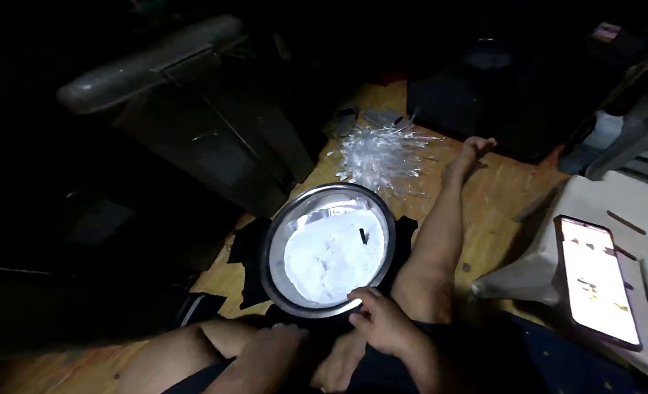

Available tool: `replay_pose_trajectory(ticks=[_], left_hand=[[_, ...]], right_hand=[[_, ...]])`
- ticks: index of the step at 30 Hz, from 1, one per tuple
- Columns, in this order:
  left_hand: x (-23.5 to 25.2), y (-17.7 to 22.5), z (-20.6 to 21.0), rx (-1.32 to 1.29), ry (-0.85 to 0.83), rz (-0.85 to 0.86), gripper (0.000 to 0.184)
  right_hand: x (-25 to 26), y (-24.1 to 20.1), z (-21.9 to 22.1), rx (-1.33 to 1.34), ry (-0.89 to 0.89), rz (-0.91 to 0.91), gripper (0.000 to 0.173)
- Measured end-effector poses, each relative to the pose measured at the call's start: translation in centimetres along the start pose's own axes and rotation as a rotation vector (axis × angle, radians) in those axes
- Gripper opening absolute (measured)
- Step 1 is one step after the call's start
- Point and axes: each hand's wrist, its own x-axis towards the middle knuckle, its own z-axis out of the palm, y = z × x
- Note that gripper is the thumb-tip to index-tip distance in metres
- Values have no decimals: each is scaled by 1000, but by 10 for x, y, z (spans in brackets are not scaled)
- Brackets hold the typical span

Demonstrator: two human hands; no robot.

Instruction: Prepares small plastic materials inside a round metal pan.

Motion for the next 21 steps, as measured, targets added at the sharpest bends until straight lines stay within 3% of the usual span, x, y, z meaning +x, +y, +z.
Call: replay_pose_trajectory(ticks=[3,8,16,21], left_hand=[[14,20,-27,44,129,42,44],[50,29,-17,139,156,34,44],[74,3,24,158,499,180,23],[70,-11,33,82,521,252,29]], right_hand=[[1,-9,1,-115,-97,3,48],[1,-7,2,-231,-144,-14,46],[9,2,16,-408,-78,-68,31],[6,14,14,-432,45,-55,27]])
